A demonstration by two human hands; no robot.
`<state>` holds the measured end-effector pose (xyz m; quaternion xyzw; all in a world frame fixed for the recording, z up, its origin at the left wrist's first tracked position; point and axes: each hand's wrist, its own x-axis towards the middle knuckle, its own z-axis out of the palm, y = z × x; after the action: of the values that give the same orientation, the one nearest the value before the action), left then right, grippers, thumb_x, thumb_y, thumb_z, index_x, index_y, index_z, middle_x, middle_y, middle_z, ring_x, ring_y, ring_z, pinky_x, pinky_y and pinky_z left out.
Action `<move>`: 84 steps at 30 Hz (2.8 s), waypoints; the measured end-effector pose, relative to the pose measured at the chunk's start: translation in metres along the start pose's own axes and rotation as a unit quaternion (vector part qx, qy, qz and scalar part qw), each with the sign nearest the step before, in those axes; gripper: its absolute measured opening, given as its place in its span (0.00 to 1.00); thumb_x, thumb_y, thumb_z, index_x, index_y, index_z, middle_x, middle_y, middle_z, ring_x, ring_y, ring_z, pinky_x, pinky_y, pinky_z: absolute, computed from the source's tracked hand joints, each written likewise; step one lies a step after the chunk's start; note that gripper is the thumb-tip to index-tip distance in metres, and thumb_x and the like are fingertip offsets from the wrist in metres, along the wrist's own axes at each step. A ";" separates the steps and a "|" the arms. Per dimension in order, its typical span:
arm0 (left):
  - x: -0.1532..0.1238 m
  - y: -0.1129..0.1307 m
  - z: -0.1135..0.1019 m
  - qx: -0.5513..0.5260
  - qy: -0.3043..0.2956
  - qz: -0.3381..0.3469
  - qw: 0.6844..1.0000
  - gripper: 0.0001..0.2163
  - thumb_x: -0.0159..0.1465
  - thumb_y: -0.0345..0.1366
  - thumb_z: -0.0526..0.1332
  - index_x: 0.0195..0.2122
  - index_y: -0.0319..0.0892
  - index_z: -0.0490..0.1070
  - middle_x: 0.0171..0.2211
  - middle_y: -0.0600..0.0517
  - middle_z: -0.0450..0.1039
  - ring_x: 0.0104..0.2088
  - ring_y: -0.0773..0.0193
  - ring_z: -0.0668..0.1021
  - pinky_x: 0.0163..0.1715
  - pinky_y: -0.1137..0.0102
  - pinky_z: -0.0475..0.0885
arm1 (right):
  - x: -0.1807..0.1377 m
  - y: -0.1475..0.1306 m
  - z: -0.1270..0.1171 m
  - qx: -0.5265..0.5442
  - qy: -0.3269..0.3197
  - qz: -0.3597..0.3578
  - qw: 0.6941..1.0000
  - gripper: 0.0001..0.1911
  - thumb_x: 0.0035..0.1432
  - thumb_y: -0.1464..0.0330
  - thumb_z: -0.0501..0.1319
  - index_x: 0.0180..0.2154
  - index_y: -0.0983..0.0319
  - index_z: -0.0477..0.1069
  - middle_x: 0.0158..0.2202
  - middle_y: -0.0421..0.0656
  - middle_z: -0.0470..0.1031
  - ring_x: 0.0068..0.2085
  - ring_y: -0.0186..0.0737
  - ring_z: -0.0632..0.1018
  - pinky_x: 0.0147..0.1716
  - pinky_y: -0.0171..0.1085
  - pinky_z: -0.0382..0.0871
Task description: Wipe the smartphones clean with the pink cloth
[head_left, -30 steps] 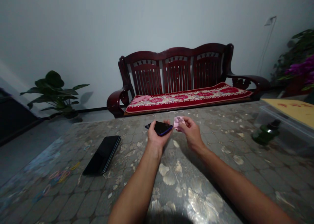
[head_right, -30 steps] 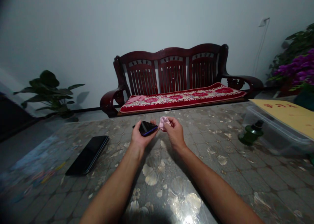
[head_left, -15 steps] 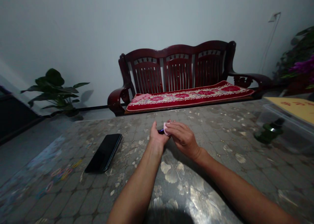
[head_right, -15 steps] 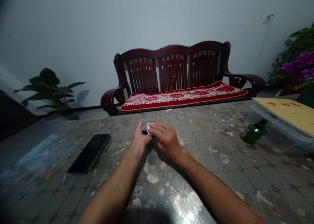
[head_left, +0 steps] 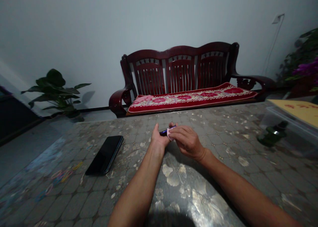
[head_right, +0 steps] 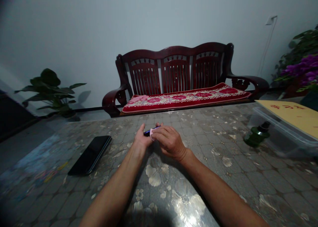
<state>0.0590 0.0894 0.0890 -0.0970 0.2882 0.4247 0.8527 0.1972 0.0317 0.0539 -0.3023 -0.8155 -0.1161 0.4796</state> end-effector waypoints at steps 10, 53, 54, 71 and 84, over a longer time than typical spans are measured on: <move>0.000 0.001 0.002 -0.024 0.009 0.011 1.000 0.26 0.69 0.52 0.51 0.50 0.30 0.66 0.32 0.45 0.69 0.26 0.55 0.76 0.27 0.55 0.80 | 0.004 -0.002 -0.004 0.028 -0.001 0.012 1.000 0.18 0.56 0.79 0.55 0.46 0.57 0.71 0.41 0.44 0.80 0.45 0.43 0.78 0.47 0.44 0.71; -0.006 -0.009 0.006 0.019 0.007 0.025 0.999 0.25 0.71 0.51 0.49 0.44 0.29 0.70 0.30 0.43 0.70 0.29 0.52 0.78 0.24 0.59 0.79 | -0.001 0.005 -0.005 0.019 0.001 0.015 1.000 0.19 0.57 0.77 0.56 0.46 0.55 0.76 0.47 0.42 0.82 0.47 0.43 0.80 0.49 0.46 0.73; -0.006 -0.009 0.006 0.013 0.010 0.029 0.999 0.25 0.71 0.51 0.49 0.45 0.29 0.69 0.30 0.44 0.70 0.28 0.54 0.78 0.24 0.59 0.79 | -0.002 0.006 -0.006 0.014 0.006 0.024 1.000 0.19 0.57 0.77 0.56 0.46 0.55 0.77 0.46 0.42 0.82 0.46 0.43 0.80 0.48 0.46 0.73; -0.003 -0.009 0.001 0.007 -0.018 0.010 1.000 0.28 0.71 0.54 0.49 0.45 0.28 0.69 0.29 0.43 0.69 0.28 0.54 0.78 0.21 0.63 0.78 | -0.001 0.007 -0.006 -0.013 0.018 -0.009 1.000 0.17 0.59 0.77 0.56 0.46 0.57 0.76 0.45 0.44 0.82 0.45 0.43 0.80 0.46 0.45 0.73; 0.001 -0.009 -0.001 0.017 -0.032 0.009 0.999 0.27 0.71 0.52 0.49 0.45 0.28 0.71 0.28 0.44 0.70 0.27 0.55 0.78 0.21 0.64 0.78 | 0.004 0.003 -0.008 0.007 0.030 -0.034 0.999 0.17 0.57 0.79 0.56 0.45 0.58 0.75 0.44 0.44 0.83 0.44 0.42 0.80 0.46 0.44 0.74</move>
<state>0.0659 0.0839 0.0868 -0.0658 0.2687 0.4299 0.8594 0.2033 0.0320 0.0607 -0.2674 -0.8116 -0.1353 0.5015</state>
